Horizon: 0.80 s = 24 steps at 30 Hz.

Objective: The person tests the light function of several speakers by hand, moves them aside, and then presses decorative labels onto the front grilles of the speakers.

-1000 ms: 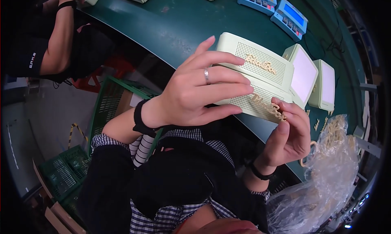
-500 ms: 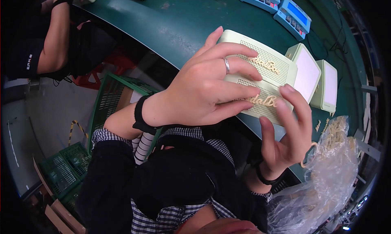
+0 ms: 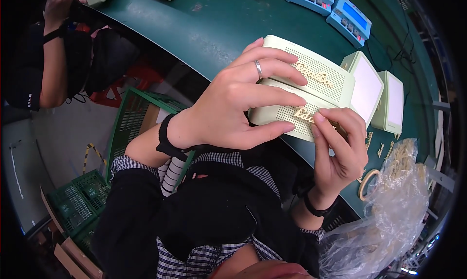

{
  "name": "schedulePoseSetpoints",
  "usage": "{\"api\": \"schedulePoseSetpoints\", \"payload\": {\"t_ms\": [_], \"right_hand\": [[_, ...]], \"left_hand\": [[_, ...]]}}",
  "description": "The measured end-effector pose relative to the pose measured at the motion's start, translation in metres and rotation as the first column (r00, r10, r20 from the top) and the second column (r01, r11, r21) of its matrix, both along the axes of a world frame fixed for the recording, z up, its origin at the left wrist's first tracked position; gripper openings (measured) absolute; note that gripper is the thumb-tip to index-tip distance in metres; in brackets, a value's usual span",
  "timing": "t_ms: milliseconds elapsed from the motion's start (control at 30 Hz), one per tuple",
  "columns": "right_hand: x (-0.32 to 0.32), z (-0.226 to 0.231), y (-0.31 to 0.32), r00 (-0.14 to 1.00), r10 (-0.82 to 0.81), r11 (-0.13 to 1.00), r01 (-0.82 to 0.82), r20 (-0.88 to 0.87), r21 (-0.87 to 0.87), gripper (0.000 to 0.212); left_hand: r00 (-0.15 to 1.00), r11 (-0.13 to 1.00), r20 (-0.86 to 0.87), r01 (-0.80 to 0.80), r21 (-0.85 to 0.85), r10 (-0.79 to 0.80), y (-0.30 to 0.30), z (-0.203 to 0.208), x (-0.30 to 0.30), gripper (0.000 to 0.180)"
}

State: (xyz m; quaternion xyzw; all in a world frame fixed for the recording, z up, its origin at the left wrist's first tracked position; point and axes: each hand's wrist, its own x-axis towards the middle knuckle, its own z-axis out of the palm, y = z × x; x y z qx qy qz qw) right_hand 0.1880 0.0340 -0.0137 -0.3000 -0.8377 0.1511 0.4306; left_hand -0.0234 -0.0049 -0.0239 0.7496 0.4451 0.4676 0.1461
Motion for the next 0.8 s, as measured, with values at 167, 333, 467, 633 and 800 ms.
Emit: {"api": "schedulePoseSetpoints", "payload": {"t_ms": [167,333,467,633,800], "right_hand": [[0.001,0.001,0.000,1.000,0.008,1.000,-0.008,0.012,-0.006,0.026],[0.001,0.004,-0.001,1.000,0.010,1.000,-0.010,0.025,-0.019,0.026],[0.002,0.006,-0.001,0.999,0.022,0.999,-0.021,0.048,-0.025,0.028],[0.006,0.012,-0.003,0.991,0.054,0.997,-0.047,0.119,-0.063,0.029],[0.015,0.010,-0.002,0.984,0.090,0.991,-0.073,0.153,-0.113,0.029]], "left_hand": [[1.000,1.000,0.006,0.000,-0.002,0.000,0.000,0.000,0.000,0.033],[1.000,1.000,0.016,0.002,0.010,-0.002,0.001,-0.001,0.000,0.033],[1.000,1.000,0.009,-0.001,0.004,0.001,0.000,-0.001,0.001,0.032],[1.000,0.998,0.003,0.003,0.059,-0.003,0.002,-0.008,-0.001,0.027],[0.981,0.981,0.016,-0.194,0.025,0.194,0.000,-0.003,0.012,0.050]]}}
